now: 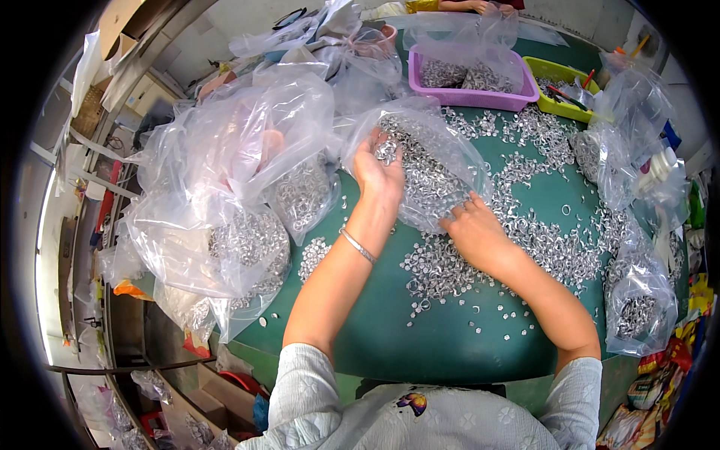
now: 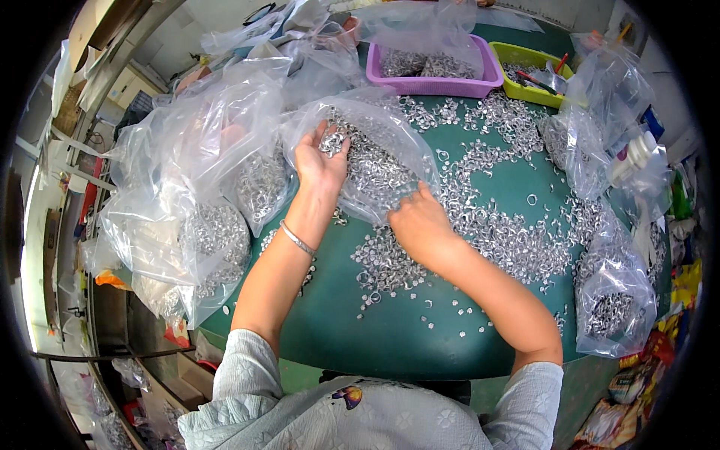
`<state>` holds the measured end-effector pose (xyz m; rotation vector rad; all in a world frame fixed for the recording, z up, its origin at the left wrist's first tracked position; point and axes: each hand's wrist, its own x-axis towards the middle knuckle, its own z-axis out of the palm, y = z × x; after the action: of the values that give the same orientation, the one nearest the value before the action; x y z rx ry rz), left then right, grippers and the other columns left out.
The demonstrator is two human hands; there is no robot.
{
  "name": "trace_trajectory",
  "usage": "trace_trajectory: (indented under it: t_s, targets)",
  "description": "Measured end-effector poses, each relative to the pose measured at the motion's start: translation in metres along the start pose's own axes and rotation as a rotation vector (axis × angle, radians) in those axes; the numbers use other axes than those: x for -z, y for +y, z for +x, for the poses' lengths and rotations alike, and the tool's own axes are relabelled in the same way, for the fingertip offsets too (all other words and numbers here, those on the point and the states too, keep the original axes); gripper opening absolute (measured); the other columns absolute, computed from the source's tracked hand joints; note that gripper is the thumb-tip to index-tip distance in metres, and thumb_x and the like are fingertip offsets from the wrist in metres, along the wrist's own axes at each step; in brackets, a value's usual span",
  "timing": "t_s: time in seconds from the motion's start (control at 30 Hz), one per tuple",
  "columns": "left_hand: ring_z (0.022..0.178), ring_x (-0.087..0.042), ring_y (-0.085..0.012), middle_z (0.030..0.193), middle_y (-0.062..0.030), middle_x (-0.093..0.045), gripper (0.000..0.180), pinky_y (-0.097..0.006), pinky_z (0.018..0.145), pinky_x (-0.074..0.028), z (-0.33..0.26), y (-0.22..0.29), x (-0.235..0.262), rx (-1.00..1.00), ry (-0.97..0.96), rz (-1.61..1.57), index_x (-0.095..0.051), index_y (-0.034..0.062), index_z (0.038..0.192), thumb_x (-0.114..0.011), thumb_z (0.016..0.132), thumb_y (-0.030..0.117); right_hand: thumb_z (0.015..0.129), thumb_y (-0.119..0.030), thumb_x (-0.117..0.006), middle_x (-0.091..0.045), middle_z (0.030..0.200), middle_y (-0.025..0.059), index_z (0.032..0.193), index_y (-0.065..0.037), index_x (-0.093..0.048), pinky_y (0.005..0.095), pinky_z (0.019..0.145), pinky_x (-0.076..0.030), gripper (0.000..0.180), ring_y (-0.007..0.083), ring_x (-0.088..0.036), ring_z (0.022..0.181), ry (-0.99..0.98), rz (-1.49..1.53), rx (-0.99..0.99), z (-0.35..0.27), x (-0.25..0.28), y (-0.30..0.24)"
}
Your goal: The person sorts small metal rings and clips on a green table by hand, gathering groups of parts and placing them into clear plastic bags.
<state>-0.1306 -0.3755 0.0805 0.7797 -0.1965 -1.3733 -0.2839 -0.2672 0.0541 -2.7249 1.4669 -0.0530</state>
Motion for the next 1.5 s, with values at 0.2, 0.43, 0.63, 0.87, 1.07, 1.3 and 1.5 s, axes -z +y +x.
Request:
trace_trajectory:
  t_s: [0.2,0.43,0.63,0.87,1.07,1.3,1.5]
  targets:
    - [0.137,-0.03,-0.0299,0.146,-0.0129,-0.036,0.044,-0.055,0.116,-0.015,0.007,-0.002,0.001,-0.036,-0.051,-0.024,-0.033,-0.0035,0.137,-0.029,0.1,0.02,0.079,-0.003,-0.052,-0.065,0.094,0.0167,0.103,-0.008,-0.069,0.0483,0.11,-0.031,0.029,0.0323,-0.061,0.101,-0.083,-0.055,-0.001,0.0,0.006,-0.001]
    - [0.137,-0.028,-0.028,0.145,-0.0126,-0.036,0.041,-0.054,0.115,-0.015,0.009,-0.001,0.002,-0.053,-0.049,-0.031,-0.041,-0.0009,0.131,-0.033,0.098,0.022,0.079,-0.003,-0.052,-0.065,0.093,0.0154,0.098,-0.008,-0.069,0.0483,0.109,-0.032,0.026,0.031,-0.061,0.101,-0.089,-0.063,0.001,0.002,0.007,-0.004]
    - [0.113,-0.046,-0.0211,0.115,-0.0092,-0.053,0.024,-0.041,0.107,-0.03,0.019,-0.018,0.0,-0.115,-0.046,-0.083,-0.056,0.0037,0.107,-0.052,0.09,0.02,0.075,0.001,-0.052,-0.065,0.094,0.0143,0.099,-0.007,-0.069,0.0485,0.107,-0.036,0.03,0.0313,-0.061,0.1,0.007,0.012,-0.01,-0.004,0.004,0.002]
    - [0.103,-0.05,-0.0182,0.105,-0.0069,-0.058,0.025,-0.033,0.097,-0.034,0.012,-0.018,0.004,-0.239,-0.178,0.084,-0.059,0.001,0.103,-0.049,0.085,0.015,0.074,0.0,-0.056,-0.066,0.089,0.0161,0.095,-0.007,-0.07,0.0457,0.106,-0.037,0.026,0.0314,-0.063,0.095,0.044,-0.013,0.051,-0.003,0.004,0.005]
    - [0.125,-0.046,-0.0217,0.133,-0.0137,-0.054,0.043,-0.032,0.107,-0.03,-0.016,-0.015,0.008,-0.206,-0.205,0.319,-0.054,-0.0036,0.127,-0.048,0.085,0.003,0.072,0.003,-0.055,-0.066,0.091,0.0157,0.097,-0.006,-0.07,0.046,0.105,-0.037,0.03,0.0324,-0.062,0.096,0.067,0.028,0.052,-0.003,0.003,0.006]
    - [0.123,-0.049,-0.0223,0.127,-0.0112,-0.057,0.033,-0.037,0.103,-0.039,-0.133,0.084,0.067,-0.688,-0.604,0.905,-0.059,0.0014,0.119,-0.05,0.088,-0.003,0.07,0.006,-0.053,-0.065,0.092,0.0179,0.096,-0.004,-0.069,0.0479,0.103,-0.038,0.032,0.0343,-0.061,0.097,0.088,0.091,0.08,-0.004,-0.009,0.015]
    - [0.093,-0.062,-0.038,0.096,-0.0219,-0.065,0.026,-0.054,0.1,-0.038,-0.11,0.227,0.164,-1.188,0.263,2.08,-0.059,-0.0027,0.109,-0.051,0.085,0.002,0.071,0.007,-0.051,-0.065,0.091,0.0184,0.094,-0.003,-0.069,0.0484,0.103,-0.038,0.031,0.0359,-0.06,0.096,0.095,0.081,0.071,-0.006,-0.008,0.013]
